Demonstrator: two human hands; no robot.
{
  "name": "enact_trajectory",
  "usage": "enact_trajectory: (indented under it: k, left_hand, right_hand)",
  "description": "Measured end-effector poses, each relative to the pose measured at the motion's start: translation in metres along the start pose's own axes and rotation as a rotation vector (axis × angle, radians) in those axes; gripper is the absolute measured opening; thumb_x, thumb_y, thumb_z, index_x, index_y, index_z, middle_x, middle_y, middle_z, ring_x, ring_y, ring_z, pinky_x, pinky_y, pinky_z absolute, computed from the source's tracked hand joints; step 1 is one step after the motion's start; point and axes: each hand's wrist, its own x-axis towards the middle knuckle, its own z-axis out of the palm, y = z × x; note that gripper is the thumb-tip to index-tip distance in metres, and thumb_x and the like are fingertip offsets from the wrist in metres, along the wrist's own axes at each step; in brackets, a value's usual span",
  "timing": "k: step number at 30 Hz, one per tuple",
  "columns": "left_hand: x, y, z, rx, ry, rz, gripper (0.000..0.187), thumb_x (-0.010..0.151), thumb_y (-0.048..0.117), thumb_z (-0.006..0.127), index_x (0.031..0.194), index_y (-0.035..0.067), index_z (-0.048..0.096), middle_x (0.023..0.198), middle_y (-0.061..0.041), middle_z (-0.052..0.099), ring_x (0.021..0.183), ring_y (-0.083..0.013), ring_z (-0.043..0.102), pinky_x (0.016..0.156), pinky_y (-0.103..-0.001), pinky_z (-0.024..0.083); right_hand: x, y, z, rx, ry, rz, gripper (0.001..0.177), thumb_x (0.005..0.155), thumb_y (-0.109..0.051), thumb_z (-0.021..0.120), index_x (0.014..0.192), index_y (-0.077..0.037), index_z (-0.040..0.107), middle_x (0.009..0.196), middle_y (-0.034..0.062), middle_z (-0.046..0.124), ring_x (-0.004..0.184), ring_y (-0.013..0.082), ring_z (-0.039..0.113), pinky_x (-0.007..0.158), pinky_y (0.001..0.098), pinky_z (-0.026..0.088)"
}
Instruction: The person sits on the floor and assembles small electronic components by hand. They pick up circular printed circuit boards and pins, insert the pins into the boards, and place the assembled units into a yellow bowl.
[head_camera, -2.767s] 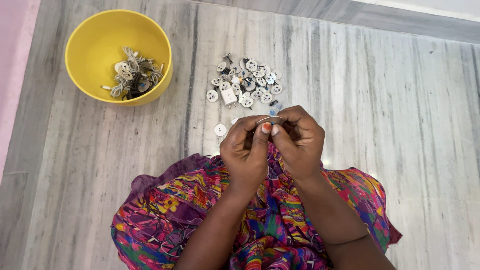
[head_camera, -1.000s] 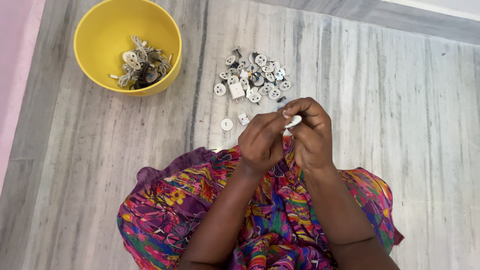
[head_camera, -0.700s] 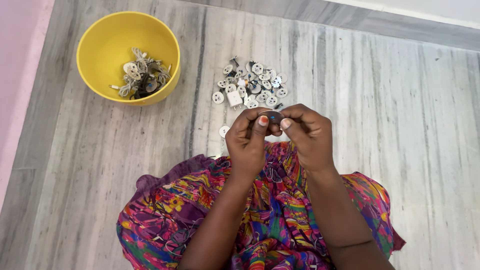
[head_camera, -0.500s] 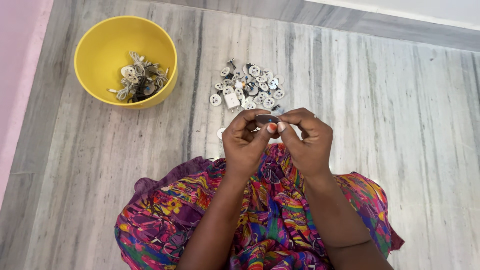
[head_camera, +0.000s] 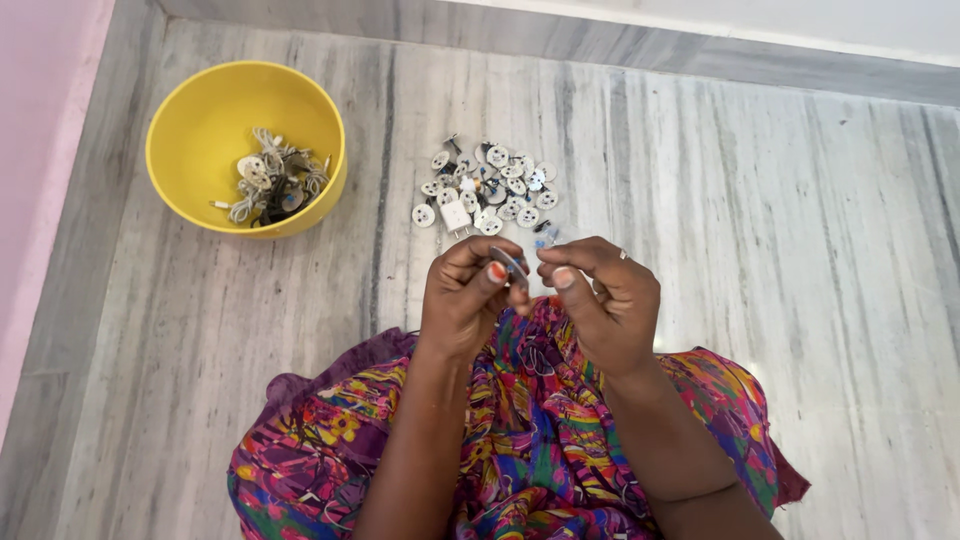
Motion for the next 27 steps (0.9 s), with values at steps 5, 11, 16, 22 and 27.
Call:
enact_trajectory:
  k: [5, 11, 16, 22, 27]
  left_hand:
    - [-0.002, -0.01, -0.005, -0.19, -0.055, -0.091, 0.032, 0.102, 0.011, 0.069, 0.13, -0.004, 0.06, 0.086, -0.012, 0.07, 0.07, -0.0151, 0.07, 0.06, -0.027, 0.059]
    - [-0.003, -0.019, -0.008, -0.283, -0.14, -0.103, 0.023, 0.105, 0.009, 0.067, 0.125, 0.002, 0.058, 0.083, -0.009, 0.068, 0.068, -0.0128, 0.07, 0.056, -0.025, 0.057]
    - [-0.005, -0.018, -0.006, -0.247, -0.191, -0.091, 0.022, 0.106, 0.009, 0.067, 0.124, 0.002, 0.057, 0.091, -0.01, 0.067, 0.068, -0.0124, 0.069, 0.055, -0.025, 0.057]
    - [-0.011, -0.006, 0.006, -0.249, -0.218, -0.186, 0.028, 0.098, 0.011, 0.07, 0.118, 0.002, 0.054, 0.092, -0.013, 0.069, 0.071, -0.019, 0.073, 0.059, -0.031, 0.062]
    - [-0.017, -0.002, 0.012, -0.142, -0.267, -0.167, 0.029, 0.101, 0.009, 0.072, 0.121, -0.001, 0.054, 0.093, -0.016, 0.069, 0.075, -0.0212, 0.073, 0.065, -0.033, 0.062]
  right_hand:
    - [0.001, -0.011, 0.001, -0.303, -0.052, -0.071, 0.019, 0.097, -0.003, 0.07, 0.115, 0.0, 0.075, 0.101, 0.0102, 0.07, 0.092, 0.0144, 0.07, 0.082, 0.0261, 0.056]
    - [-0.001, -0.025, 0.005, -0.268, -0.078, 0.052, 0.019, 0.093, -0.001, 0.071, 0.112, 0.001, 0.074, 0.101, 0.0103, 0.069, 0.084, 0.0118, 0.073, 0.071, 0.0228, 0.059]
    - [-0.003, -0.027, 0.0, -0.241, -0.107, 0.067, 0.015, 0.089, 0.002, 0.072, 0.104, 0.003, 0.075, 0.096, 0.011, 0.069, 0.078, 0.0118, 0.071, 0.068, 0.0233, 0.057]
    - [-0.011, -0.034, 0.003, -0.13, -0.079, 0.092, 0.008, 0.09, 0.007, 0.067, 0.096, 0.006, 0.072, 0.092, 0.0108, 0.065, 0.071, 0.0126, 0.07, 0.062, 0.0245, 0.059]
    - [-0.019, -0.044, 0.001, 0.024, -0.104, 0.12, 0.005, 0.092, 0.009, 0.063, 0.095, 0.008, 0.067, 0.094, 0.0109, 0.062, 0.069, 0.0149, 0.073, 0.06, 0.0269, 0.063]
